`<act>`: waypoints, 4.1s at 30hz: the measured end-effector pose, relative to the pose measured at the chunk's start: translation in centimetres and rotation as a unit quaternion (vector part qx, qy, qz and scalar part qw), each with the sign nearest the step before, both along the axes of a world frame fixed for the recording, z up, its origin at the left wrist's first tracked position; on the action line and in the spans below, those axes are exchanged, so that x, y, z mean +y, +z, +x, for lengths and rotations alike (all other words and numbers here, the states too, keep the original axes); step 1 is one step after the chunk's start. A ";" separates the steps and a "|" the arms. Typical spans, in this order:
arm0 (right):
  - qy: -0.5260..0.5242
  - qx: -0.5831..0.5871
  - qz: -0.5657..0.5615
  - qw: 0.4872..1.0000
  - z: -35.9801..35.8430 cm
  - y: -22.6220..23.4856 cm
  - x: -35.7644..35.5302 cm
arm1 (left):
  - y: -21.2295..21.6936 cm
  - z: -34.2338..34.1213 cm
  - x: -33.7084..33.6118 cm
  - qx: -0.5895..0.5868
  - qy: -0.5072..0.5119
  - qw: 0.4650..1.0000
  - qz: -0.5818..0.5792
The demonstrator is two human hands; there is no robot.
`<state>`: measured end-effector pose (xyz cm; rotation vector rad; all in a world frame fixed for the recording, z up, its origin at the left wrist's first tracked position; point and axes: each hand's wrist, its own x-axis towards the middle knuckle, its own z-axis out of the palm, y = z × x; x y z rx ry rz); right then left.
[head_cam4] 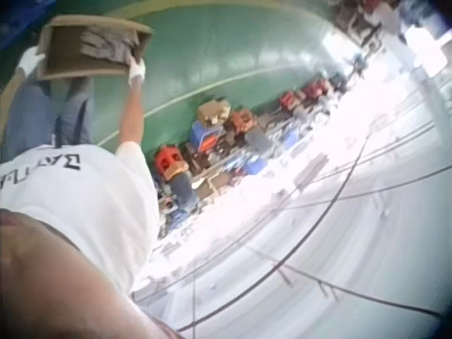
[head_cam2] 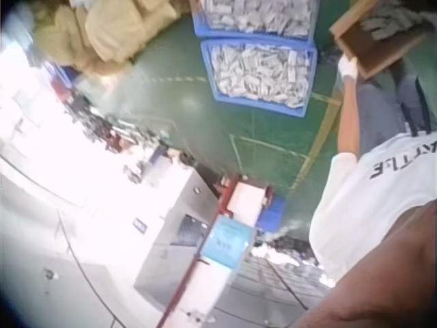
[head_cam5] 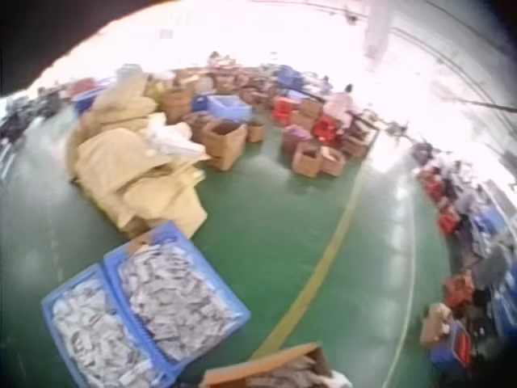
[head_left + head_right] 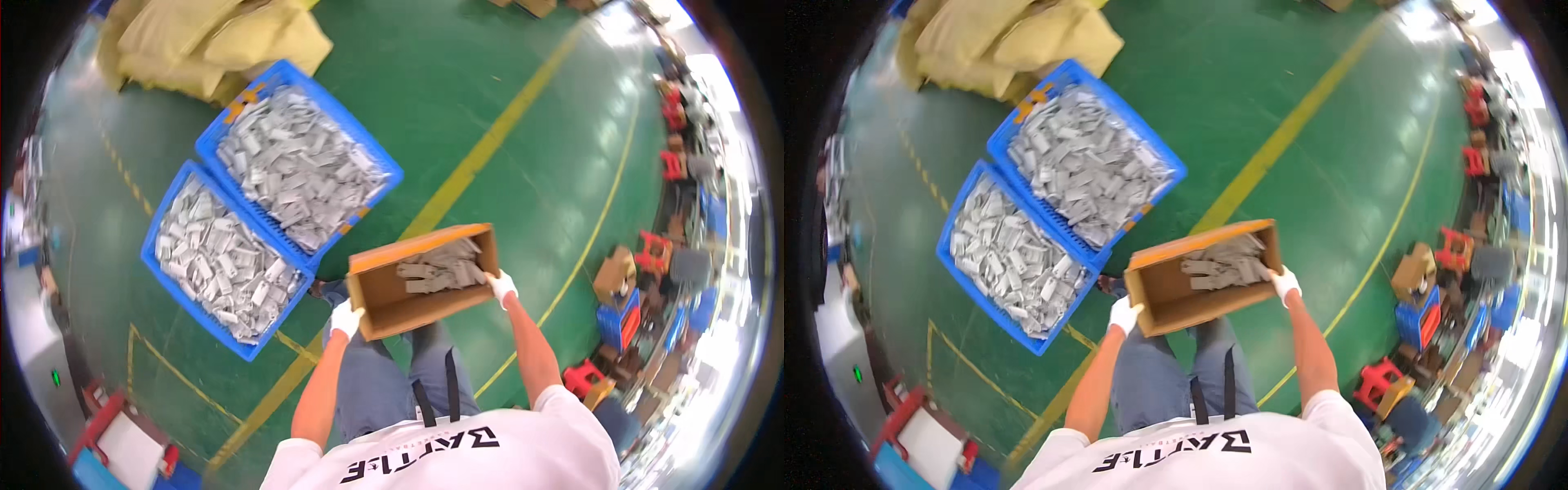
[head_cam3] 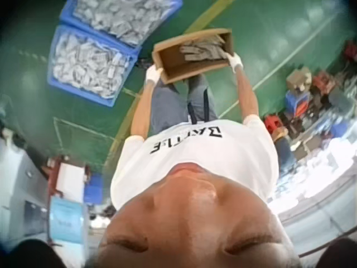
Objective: The person picks up a cardboard box, walks to a blue crate, and fills the box with white plastic components by hand before carrying it across the room.
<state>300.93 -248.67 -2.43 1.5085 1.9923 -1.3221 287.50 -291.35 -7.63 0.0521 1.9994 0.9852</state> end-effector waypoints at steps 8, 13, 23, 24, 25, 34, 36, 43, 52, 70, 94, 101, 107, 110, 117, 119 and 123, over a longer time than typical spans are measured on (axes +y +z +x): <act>0.289 -0.180 0.187 0.921 -10.9 -5.4 -0.5 | -6.5 -0.5 -1.2 -0.092 0.062 0.989 -0.098; 0.512 -0.233 0.113 0.819 -20.3 -6.9 -0.3 | -6.4 -1.6 -3.4 -0.086 0.121 0.964 -0.222; 0.622 -0.323 0.011 0.713 -32.6 -4.7 -4.4 | -5.5 -6.1 -4.8 -0.187 0.140 0.936 -0.263; 0.646 -0.308 0.032 0.698 -32.6 -4.2 -5.6 | -5.3 -6.5 -5.8 -0.191 0.118 0.934 -0.278; 0.636 -0.317 0.020 0.703 -33.1 -3.8 -6.6 | -5.2 -6.8 -6.8 -0.197 0.097 0.930 -0.294; 0.450 -0.361 -0.117 0.808 -35.6 -1.4 -7.5 | -1.0 -12.6 -8.9 -0.202 0.070 0.940 -0.267; 0.437 -0.399 -0.094 0.800 -38.0 -0.3 -8.1 | -0.9 -14.0 -8.0 -0.182 0.052 0.944 -0.272; 0.500 -0.466 -0.074 0.726 -41.3 -3.3 -9.9 | -4.7 -13.8 -7.5 -0.152 0.137 0.939 -0.276; 0.380 -0.456 -0.143 0.792 -35.4 -6.3 -3.1 | -11.0 -14.1 -4.2 0.213 -0.068 0.961 -0.161; 0.574 -0.436 -0.052 0.692 -34.7 -9.7 -3.0 | -15.9 -13.2 -1.1 0.235 -0.064 0.969 -0.035; 0.800 -0.011 0.230 0.554 -31.2 -18.1 -10.5 | -16.1 -10.7 2.3 0.220 -0.183 0.910 -0.300; 0.806 0.006 0.279 0.522 -29.8 -20.3 -9.0 | -17.0 -8.3 3.0 0.268 -0.167 0.889 -0.331; 0.787 0.084 0.327 0.516 -30.8 -22.1 -9.6 | -18.8 -8.9 2.4 0.333 -0.100 0.889 -0.299; 0.783 0.091 0.310 0.532 -31.3 -21.3 -9.6 | -18.3 -9.7 2.8 0.318 -0.096 0.898 -0.290; 0.776 0.098 0.248 0.571 -32.4 -20.6 -9.9 | -17.3 -10.7 3.1 0.321 -0.051 0.915 -0.239; 0.773 0.097 0.234 0.582 -32.7 -20.6 -9.8 | -17.1 -10.8 3.3 0.315 -0.055 0.916 -0.242; 0.771 0.116 0.224 0.584 -32.7 -20.4 -9.7 | -15.9 -11.1 3.5 0.284 -0.037 0.931 -0.226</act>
